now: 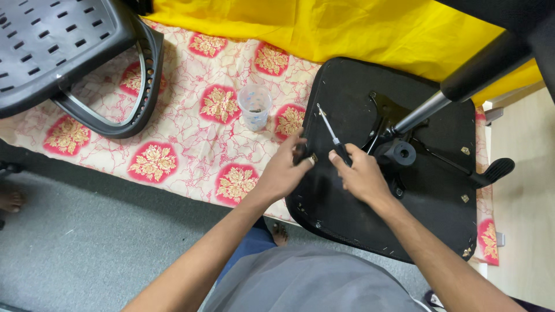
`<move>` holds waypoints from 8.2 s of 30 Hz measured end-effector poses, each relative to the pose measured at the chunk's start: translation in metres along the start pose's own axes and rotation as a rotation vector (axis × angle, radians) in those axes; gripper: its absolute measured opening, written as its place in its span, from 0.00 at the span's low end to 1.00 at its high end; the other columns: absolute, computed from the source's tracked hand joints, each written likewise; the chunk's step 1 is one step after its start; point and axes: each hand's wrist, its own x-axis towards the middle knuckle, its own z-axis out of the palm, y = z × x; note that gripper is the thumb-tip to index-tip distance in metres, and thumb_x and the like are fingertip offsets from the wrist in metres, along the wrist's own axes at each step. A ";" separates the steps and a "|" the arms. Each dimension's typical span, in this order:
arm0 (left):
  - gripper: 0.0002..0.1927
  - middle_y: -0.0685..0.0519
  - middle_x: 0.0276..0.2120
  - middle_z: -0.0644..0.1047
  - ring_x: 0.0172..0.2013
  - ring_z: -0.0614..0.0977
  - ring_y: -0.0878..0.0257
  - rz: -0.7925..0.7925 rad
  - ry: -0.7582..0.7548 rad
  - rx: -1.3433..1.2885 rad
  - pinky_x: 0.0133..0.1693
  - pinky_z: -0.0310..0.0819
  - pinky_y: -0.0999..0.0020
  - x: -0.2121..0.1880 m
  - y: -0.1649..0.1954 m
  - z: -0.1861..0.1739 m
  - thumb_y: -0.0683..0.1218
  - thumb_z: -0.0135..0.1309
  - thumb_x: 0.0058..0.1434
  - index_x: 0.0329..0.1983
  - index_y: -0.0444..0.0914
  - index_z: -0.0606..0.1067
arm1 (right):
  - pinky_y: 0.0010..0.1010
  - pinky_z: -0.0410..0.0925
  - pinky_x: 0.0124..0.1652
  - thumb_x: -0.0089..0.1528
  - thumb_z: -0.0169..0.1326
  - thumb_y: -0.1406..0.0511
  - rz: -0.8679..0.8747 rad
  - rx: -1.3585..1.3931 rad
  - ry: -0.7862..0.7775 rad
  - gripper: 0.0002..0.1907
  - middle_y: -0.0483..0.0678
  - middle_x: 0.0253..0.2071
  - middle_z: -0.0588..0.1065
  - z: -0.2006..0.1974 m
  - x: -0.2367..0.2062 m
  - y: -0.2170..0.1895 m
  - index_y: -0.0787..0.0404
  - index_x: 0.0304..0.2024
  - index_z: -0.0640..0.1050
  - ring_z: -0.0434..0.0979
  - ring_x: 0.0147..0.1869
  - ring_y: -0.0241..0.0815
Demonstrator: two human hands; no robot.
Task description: The person works on an office chair turned upside down on a bed, using a screwdriver to drive screws into the seat mounting plate. They pick screws one at a time from a small plastic cup and tighten them into the plate holes by hand and with the screwdriver.
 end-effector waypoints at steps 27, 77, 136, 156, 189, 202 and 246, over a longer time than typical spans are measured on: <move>0.40 0.39 0.73 0.58 0.73 0.56 0.48 0.452 -0.149 1.009 0.70 0.46 0.51 -0.018 -0.033 0.024 0.61 0.42 0.67 0.72 0.28 0.59 | 0.36 0.70 0.37 0.61 0.60 0.59 -0.020 -0.369 0.046 0.21 0.55 0.29 0.81 -0.055 -0.045 -0.050 0.51 0.57 0.78 0.79 0.31 0.46; 0.06 0.53 0.37 0.75 0.42 0.77 0.57 0.565 -0.298 0.760 0.41 0.75 0.62 0.042 -0.021 -0.009 0.48 0.59 0.59 0.36 0.41 0.79 | 0.40 0.72 0.47 0.57 0.60 0.56 -0.116 -0.610 0.025 0.19 0.51 0.39 0.82 -0.062 -0.038 -0.121 0.55 0.49 0.80 0.83 0.44 0.51; 0.09 0.54 0.35 0.78 0.42 0.79 0.53 0.415 -0.261 0.555 0.42 0.75 0.58 0.044 -0.022 -0.013 0.50 0.65 0.54 0.31 0.41 0.82 | 0.42 0.70 0.51 0.53 0.63 0.66 -0.377 -0.564 0.046 0.15 0.49 0.39 0.82 -0.034 -0.017 -0.128 0.58 0.43 0.81 0.79 0.50 0.51; 0.11 0.52 0.34 0.77 0.41 0.78 0.53 0.417 -0.252 0.554 0.41 0.75 0.57 0.043 -0.025 -0.010 0.52 0.65 0.55 0.29 0.40 0.80 | 0.24 0.62 0.26 0.69 0.49 0.62 -0.355 0.771 0.116 0.12 0.43 0.18 0.66 0.005 0.031 -0.068 0.61 0.32 0.71 0.66 0.21 0.31; 0.19 0.47 0.47 0.77 0.53 0.78 0.54 0.550 -0.166 -0.055 0.58 0.70 0.61 0.069 0.088 -0.012 0.53 0.37 0.76 0.52 0.36 0.74 | 0.27 0.73 0.35 0.65 0.35 0.42 -0.105 1.184 -0.055 0.28 0.43 0.37 0.75 0.026 0.063 -0.003 0.54 0.47 0.73 0.79 0.40 0.33; 0.17 0.48 0.50 0.79 0.54 0.79 0.54 0.474 -0.168 -0.020 0.57 0.70 0.60 0.057 0.084 -0.002 0.52 0.42 0.74 0.48 0.39 0.79 | 0.33 0.71 0.51 0.69 0.45 0.58 -0.308 0.355 0.224 0.19 0.47 0.47 0.79 0.057 0.045 0.038 0.65 0.53 0.74 0.79 0.55 0.40; 0.17 0.52 0.36 0.81 0.43 0.85 0.65 0.262 -0.437 -0.438 0.50 0.79 0.67 0.055 0.077 0.012 0.52 0.54 0.70 0.47 0.36 0.64 | 0.36 0.72 0.48 0.62 0.52 0.68 -0.520 0.150 0.069 0.15 0.50 0.45 0.75 0.049 0.031 0.051 0.68 0.51 0.71 0.78 0.51 0.43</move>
